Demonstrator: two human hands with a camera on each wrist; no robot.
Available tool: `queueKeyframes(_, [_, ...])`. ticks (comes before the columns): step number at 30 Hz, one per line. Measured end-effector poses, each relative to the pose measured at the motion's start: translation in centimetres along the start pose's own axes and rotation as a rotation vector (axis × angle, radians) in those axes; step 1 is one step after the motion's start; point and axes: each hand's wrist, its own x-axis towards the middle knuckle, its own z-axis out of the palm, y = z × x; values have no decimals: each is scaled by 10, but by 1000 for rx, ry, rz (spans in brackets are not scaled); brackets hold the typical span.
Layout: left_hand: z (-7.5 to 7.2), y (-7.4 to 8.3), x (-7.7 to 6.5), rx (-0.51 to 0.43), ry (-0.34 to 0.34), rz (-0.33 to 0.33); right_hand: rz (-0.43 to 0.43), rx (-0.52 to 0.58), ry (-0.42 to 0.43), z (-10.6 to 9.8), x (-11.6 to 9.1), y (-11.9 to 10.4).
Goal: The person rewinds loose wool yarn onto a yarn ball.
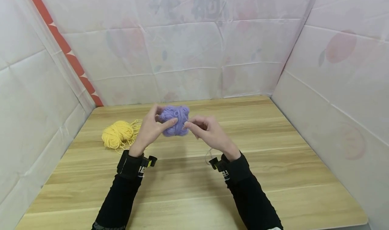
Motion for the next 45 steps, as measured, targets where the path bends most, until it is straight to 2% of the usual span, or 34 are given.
queueKeyframes(3, [-2, 0, 1, -49, 85, -12, -52, -26, -36, 4, 1, -1])
queueKeyframes(7, [-4, -1, 2, -192, 151, -40, -59, -42, -96, 11, 2, -2])
queueKeyframes(11, [-6, -1, 3, -400, 187, -57, -13, -70, -159, 15, 3, 0])
queueKeyframes(15, [-10, 2, 3, -569, 201, -54, 43, -70, -238, 17, 6, 5])
queueKeyframes(21, [-14, 6, -1, -699, 151, -14, 78, -44, -321, 21, 13, 21])
queueKeyframes(24, [-15, 7, -3, -775, 78, 14, 102, 6, -334, 21, 16, 31])
queueKeyframes(28, [-17, 10, -5, -840, -72, 31, 152, 127, -326, 16, 16, 44])
queueKeyframes(31, [-19, 12, -7, -832, -201, 28, 200, 222, -283, 11, 14, 51])
queueKeyframes(33, [-21, 12, -8, -788, -286, 16, 232, 263, -233, 7, 12, 53])
queueKeyframes(38, [-22, 11, -9, -575, -460, 9, 290, 258, -140, -3, 10, 51])
queueKeyframes(41, [-20, 11, -9, -444, -528, 13, 327, 229, -112, -8, 10, 48])
queueKeyframes(45, [-16, 10, -9, -255, -546, -1, 352, 201, -66, -12, 9, 44])
